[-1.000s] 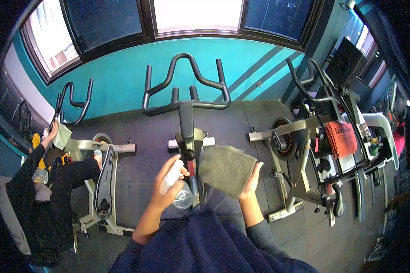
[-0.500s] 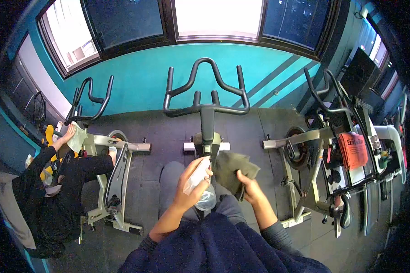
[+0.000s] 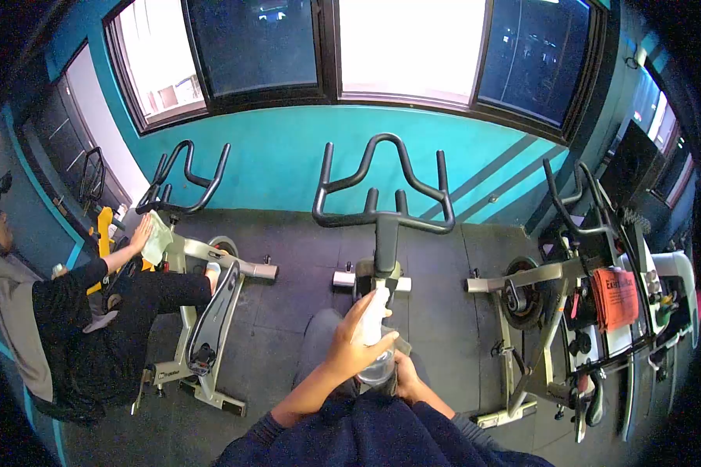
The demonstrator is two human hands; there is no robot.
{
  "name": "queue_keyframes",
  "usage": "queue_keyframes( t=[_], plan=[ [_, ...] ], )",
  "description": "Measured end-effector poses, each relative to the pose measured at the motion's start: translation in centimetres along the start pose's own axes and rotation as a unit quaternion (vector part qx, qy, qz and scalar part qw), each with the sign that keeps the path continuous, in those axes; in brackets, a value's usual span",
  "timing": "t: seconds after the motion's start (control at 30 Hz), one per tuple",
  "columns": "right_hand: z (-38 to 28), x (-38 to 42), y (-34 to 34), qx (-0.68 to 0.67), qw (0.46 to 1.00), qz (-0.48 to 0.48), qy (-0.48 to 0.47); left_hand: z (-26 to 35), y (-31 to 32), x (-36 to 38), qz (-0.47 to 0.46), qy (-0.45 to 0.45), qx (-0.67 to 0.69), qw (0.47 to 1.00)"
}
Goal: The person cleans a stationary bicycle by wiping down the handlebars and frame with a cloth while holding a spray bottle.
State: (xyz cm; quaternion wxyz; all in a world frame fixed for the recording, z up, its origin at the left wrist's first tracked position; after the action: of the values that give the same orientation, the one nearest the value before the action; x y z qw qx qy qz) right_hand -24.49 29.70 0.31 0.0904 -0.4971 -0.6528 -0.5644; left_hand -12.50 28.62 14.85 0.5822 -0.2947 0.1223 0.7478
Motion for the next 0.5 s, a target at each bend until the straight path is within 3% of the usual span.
queue_keyframes(
  t=[0.03,0.1,0.2,0.5],
  plan=[
    [0.2,-0.2,-0.2,0.003,1.000,-0.003,-0.006,-0.3,0.1,0.1,0.001,0.007,0.002,1.000],
    [-0.1,-0.7,-1.0,0.076,0.991,0.092,-0.053,-2.1,0.3,0.3,0.032,-0.040,0.026,0.998],
    [-1.3,-1.0,-2.2,0.077,0.983,0.103,-0.129,-5.0,0.8,-0.1,0.051,-0.060,0.009,0.997],
    [-8.6,5.7,-6.1,-0.029,0.928,0.174,-0.328,-10.6,3.0,-2.2,0.001,-0.089,-0.082,0.993]
  ],
)
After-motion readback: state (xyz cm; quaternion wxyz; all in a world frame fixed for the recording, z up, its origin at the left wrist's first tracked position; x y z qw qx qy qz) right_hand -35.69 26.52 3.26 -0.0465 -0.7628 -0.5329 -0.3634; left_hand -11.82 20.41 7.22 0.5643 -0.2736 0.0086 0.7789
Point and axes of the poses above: each hand's wrist, its own x-axis away from the middle knuckle, its own y-axis out of the palm, z = x × y, the point moved 3 cm from there along -x, towards the middle knuckle, and after that the axes turned 9 degrees about z, right-handed, at the moved point
